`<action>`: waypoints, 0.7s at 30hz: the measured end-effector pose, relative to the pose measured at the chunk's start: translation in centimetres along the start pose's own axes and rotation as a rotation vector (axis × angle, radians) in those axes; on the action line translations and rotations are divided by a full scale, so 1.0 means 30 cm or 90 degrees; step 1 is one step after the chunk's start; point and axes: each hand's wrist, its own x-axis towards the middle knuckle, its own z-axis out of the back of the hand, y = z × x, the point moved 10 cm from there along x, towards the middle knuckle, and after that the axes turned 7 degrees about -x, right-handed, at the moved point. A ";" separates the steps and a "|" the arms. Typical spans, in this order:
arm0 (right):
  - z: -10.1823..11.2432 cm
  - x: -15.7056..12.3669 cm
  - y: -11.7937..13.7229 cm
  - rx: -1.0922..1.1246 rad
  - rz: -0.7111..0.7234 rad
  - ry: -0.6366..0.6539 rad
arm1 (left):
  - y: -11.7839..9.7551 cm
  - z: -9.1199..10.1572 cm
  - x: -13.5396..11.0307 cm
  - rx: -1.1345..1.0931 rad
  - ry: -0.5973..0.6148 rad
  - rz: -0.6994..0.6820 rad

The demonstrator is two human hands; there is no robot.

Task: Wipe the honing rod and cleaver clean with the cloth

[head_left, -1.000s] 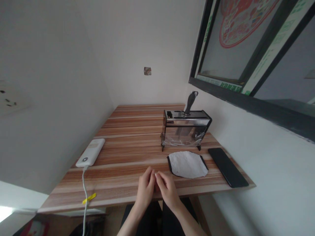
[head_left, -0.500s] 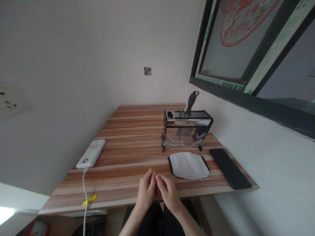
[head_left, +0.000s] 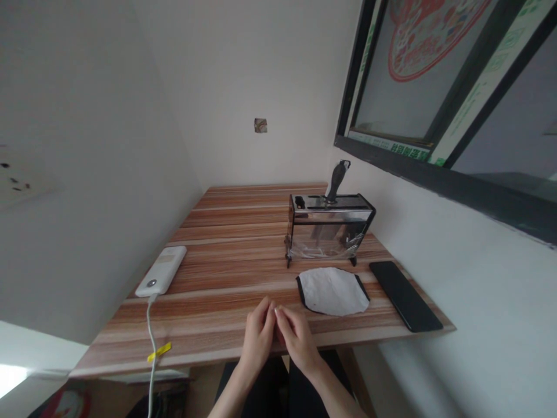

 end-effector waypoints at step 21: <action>0.040 -0.138 0.015 -0.082 0.004 0.018 | -0.037 0.015 -0.131 0.053 0.013 -0.095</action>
